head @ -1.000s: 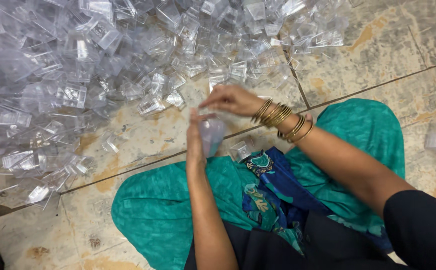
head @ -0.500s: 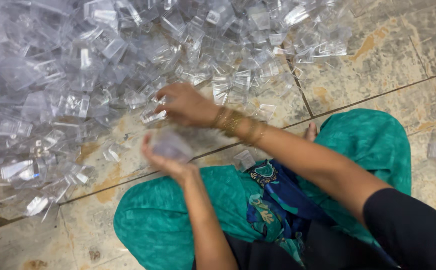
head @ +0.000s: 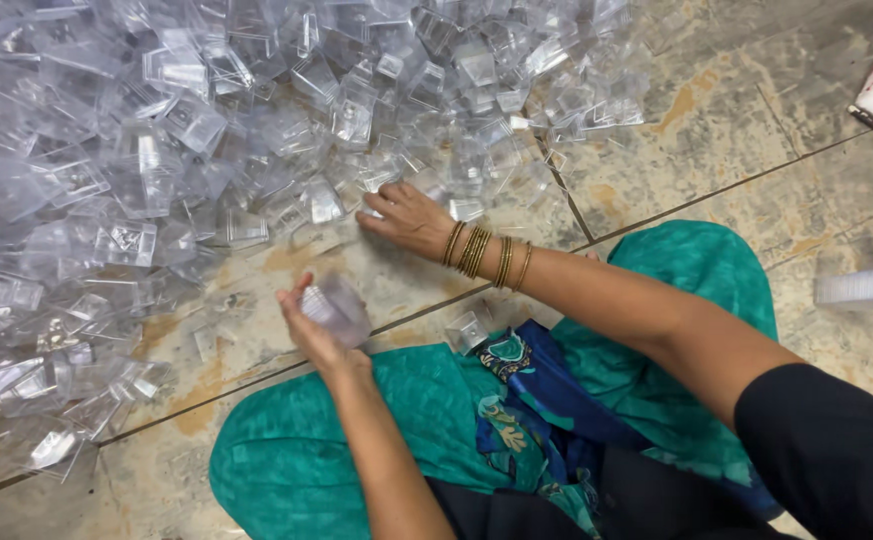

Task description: The person sits on the floor among a large pile of clear plastic cups and nests cups one at a time into stacks, tapping each stack to seat the cups together and setting completed stacks aside on the floor.

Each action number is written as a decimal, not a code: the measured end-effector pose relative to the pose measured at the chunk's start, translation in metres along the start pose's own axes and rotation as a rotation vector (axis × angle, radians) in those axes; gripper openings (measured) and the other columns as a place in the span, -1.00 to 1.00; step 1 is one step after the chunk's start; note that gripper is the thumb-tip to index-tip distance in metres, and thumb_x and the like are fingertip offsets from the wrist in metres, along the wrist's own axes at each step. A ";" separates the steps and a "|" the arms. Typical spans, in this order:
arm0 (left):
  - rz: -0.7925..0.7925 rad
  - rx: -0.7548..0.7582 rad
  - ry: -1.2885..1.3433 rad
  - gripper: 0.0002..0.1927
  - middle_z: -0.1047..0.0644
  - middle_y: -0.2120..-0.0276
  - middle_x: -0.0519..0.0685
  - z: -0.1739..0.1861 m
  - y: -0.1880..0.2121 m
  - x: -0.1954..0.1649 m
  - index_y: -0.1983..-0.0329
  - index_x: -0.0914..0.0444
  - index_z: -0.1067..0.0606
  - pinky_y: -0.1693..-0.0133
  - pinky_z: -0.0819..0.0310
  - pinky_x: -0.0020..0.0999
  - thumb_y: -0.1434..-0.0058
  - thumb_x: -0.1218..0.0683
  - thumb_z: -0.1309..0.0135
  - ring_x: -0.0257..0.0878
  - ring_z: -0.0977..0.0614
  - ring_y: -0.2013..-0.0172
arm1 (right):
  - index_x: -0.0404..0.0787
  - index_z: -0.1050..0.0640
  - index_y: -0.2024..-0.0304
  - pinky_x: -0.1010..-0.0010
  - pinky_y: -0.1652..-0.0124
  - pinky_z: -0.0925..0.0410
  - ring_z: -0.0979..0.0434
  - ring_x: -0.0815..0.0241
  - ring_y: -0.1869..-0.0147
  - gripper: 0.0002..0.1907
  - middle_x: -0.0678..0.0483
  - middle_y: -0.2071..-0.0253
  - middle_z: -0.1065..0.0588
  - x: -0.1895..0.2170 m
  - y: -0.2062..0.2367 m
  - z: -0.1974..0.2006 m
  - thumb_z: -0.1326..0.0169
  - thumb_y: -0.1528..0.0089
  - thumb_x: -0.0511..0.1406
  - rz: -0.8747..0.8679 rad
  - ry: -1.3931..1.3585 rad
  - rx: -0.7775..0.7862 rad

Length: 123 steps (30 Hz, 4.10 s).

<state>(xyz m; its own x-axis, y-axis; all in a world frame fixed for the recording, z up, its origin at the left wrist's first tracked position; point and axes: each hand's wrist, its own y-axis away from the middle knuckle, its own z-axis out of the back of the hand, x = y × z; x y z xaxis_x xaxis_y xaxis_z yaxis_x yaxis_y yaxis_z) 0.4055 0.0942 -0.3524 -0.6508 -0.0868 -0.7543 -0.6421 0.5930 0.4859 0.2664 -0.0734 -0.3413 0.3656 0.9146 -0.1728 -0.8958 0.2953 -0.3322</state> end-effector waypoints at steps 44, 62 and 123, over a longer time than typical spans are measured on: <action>0.104 0.226 0.142 -0.47 -0.52 0.17 0.00 0.009 -0.009 0.025 0.10 0.23 -0.49 0.10 -0.57 -0.11 -0.31 -0.32 -0.01 -0.08 -0.58 0.10 | -0.16 -0.43 -0.06 0.11 0.01 -0.43 -0.54 -0.12 -0.08 -0.36 -0.04 0.06 -0.52 0.045 0.157 0.098 -0.37 0.04 -0.26 -0.202 -0.687 0.409; 0.272 0.321 -0.263 -0.10 -0.59 0.29 0.09 -0.019 0.018 0.023 -0.07 0.31 -0.53 0.41 -0.62 -0.13 -0.24 -0.54 0.33 -0.05 -0.64 0.41 | -0.09 -0.50 0.09 0.04 0.23 -0.43 -0.53 -0.18 0.12 -0.65 -0.10 0.13 -0.44 -0.071 0.107 0.044 -0.15 -0.06 -0.40 -0.503 -0.329 0.320; -0.007 0.398 -0.303 -0.40 -0.53 -0.13 0.01 -0.013 0.000 0.038 0.03 0.36 -0.59 -0.08 -0.45 -0.32 -0.36 -0.25 0.11 -0.24 -0.53 -0.08 | -0.11 -0.45 -0.18 0.21 -0.02 -0.52 -0.63 0.05 -0.08 -0.50 -0.01 -0.07 -0.47 -0.061 0.057 0.084 -0.10 -0.16 -0.42 -0.298 -0.698 0.284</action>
<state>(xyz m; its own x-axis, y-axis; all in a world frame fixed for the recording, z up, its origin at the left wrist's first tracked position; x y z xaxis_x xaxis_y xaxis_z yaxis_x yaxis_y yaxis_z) 0.3752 0.0801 -0.3756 -0.4620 0.1099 -0.8801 -0.4030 0.8579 0.3187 0.1717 -0.0889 -0.2722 0.4415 0.7201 0.5353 -0.8497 0.5271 -0.0082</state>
